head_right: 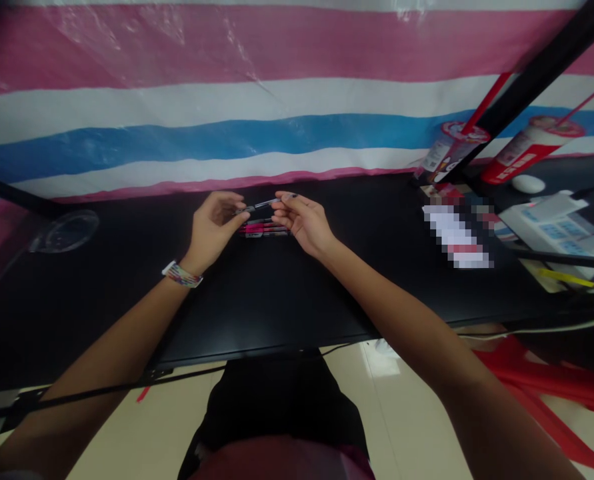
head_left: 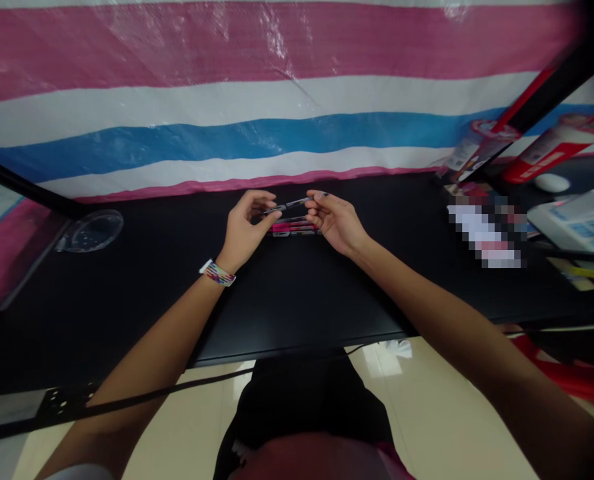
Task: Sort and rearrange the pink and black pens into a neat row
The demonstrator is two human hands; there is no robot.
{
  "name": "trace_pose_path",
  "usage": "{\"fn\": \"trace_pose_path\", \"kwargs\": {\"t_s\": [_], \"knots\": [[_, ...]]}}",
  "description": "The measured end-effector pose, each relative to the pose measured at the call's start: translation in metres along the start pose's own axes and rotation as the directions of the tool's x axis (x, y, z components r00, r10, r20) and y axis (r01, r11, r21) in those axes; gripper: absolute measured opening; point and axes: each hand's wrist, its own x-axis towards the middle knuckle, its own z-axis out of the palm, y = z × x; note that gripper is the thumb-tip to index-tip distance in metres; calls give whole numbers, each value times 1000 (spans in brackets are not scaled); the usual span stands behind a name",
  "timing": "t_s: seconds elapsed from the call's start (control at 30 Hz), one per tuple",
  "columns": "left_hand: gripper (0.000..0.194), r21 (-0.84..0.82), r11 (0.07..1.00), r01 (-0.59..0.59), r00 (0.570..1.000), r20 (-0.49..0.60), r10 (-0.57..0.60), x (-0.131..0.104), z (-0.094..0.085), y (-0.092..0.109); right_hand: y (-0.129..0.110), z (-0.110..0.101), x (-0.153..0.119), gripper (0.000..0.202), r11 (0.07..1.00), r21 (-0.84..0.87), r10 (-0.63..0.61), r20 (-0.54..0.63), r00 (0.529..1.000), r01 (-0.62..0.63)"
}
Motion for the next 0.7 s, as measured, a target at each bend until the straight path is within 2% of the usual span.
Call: {"fn": "trace_pose_path", "kwargs": {"t_s": [0.13, 0.3, 0.43, 0.57, 0.7], "knots": [[21, 46, 998, 47, 997, 59, -50, 0, -1, 4, 0, -1, 0, 18, 999, -37, -8, -13, 1000, 7], [8, 200, 976, -83, 996, 6, 84, -1, -2, 10, 0, 0, 0, 18, 999, -43, -14, -6, 1000, 14], [7, 254, 957, -142, 989, -6, 149, -1, -2, 11, -2, 2, 0, 23, 998, -57, -29, 7, 1000, 29], [11, 205, 976, -73, 997, -11, 77, 0, -2, 3, -10, -4, 3, 26, 974, -200, -101, 55, 993, 110], [18, 114, 993, 25, 1000, 6, -26, 2, -2, -10, -19, -17, 9, 15, 866, -417, -254, 110, 961, 276]]}}
